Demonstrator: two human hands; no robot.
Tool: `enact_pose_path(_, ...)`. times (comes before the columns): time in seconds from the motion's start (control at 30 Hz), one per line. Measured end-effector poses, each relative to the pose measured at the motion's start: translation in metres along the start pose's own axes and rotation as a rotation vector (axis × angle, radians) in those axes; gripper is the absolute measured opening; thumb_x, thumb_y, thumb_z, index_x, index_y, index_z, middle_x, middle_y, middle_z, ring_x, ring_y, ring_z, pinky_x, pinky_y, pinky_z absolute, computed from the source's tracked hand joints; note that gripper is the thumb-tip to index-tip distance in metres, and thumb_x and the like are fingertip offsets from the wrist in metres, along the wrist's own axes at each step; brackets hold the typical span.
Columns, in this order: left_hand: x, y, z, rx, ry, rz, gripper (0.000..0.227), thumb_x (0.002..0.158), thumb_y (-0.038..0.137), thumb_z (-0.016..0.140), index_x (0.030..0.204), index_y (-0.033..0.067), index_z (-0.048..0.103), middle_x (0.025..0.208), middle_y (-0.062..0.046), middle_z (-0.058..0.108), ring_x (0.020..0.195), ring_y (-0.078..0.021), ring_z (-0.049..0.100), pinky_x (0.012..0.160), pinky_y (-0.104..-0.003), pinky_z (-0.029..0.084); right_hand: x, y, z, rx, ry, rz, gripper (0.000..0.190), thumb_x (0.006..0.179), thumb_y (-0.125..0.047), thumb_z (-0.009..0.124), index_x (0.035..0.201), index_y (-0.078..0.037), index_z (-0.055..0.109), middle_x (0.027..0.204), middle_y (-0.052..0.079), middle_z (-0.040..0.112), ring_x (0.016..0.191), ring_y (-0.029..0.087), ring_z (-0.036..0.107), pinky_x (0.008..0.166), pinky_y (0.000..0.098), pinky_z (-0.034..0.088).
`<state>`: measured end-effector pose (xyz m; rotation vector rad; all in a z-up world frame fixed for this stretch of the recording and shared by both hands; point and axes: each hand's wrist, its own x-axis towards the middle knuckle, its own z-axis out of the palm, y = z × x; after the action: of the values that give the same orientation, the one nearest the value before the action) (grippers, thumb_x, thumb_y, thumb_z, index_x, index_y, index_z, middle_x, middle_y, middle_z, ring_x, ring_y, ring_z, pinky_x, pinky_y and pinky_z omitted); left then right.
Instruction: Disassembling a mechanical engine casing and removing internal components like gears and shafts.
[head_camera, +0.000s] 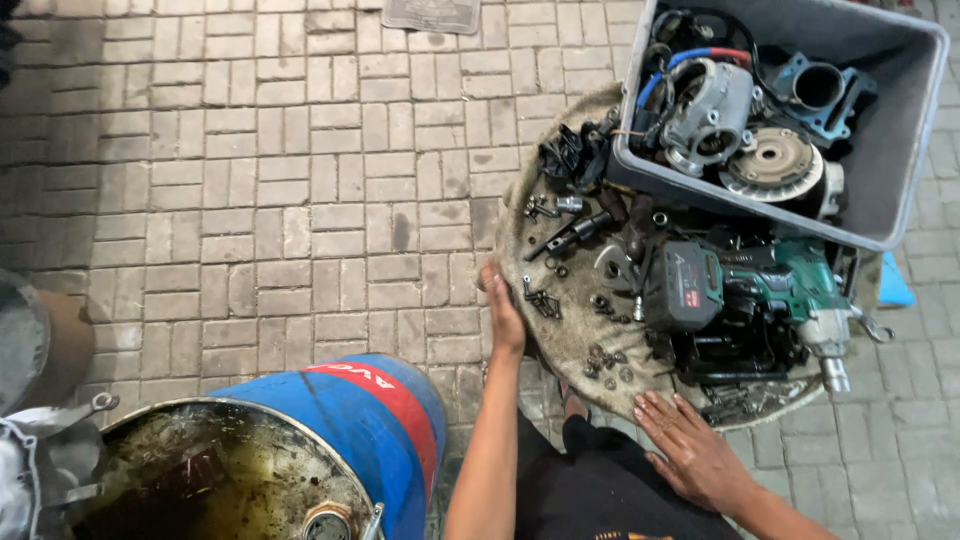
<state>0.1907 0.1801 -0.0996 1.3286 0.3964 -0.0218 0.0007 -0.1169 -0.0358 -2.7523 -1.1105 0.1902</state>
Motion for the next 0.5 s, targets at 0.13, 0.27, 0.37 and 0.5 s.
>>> enact_pose_path(0.13, 0.017, -0.05, 0.011, -0.127, -0.012, 0.176, 0.067, 0.107, 0.046, 0.019, 0.161, 0.0062, 0.022, 0.171, -0.01, 0.015, 0.16, -0.0215, 0.009, 0.13, -0.038, 0.004, 0.002, -0.006, -0.016, -0.009, 0.038, 0.046, 0.074, 0.095, -0.034, 0.061, 0.159, -0.01, 0.033, 0.164, 0.006, 0.039, 0.156, 0.026, 0.029, 0.128, 0.0497, 0.022)
enact_pose_path(0.27, 0.029, -0.1, 0.006, -0.292, -0.008, 0.239, 0.062, 0.111, 0.041, 0.021, 0.161, 0.0044, 0.024, 0.17, -0.01, 0.02, 0.158, -0.0185, 0.014, 0.13, -0.036, 0.009, -0.003, -0.011, -0.017, -0.001, 0.04, 0.07, 0.074, 0.096, -0.036, 0.06, 0.16, -0.011, 0.033, 0.166, 0.006, 0.036, 0.157, 0.025, 0.028, 0.127, 0.0469, 0.022)
enact_pose_path(0.37, 0.036, -0.123, 0.006, -0.416, 0.051, 0.202, 0.061, 0.11, 0.04, 0.027, 0.16, 0.0051, 0.028, 0.168, -0.01, 0.026, 0.156, -0.0182, 0.022, 0.129, -0.036, 0.016, -0.004, -0.01, -0.017, -0.038, 0.046, 0.062, 0.075, 0.095, -0.037, 0.059, 0.16, -0.011, 0.032, 0.167, 0.005, 0.034, 0.158, 0.024, 0.026, 0.128, 0.0466, 0.021)
enact_pose_path(0.5, 0.027, -0.121, 0.01, -0.559, 0.067, 0.014, 0.073, 0.105, 0.055, 0.024, 0.162, 0.0107, 0.021, 0.17, -0.005, 0.022, 0.156, -0.0185, 0.021, 0.128, -0.037, 0.016, -0.019, -0.005, -0.016, -0.055, 0.044, 0.048, 0.078, 0.095, -0.038, 0.059, 0.162, -0.013, 0.029, 0.168, 0.005, 0.031, 0.158, 0.023, 0.025, 0.129, 0.0483, 0.019)
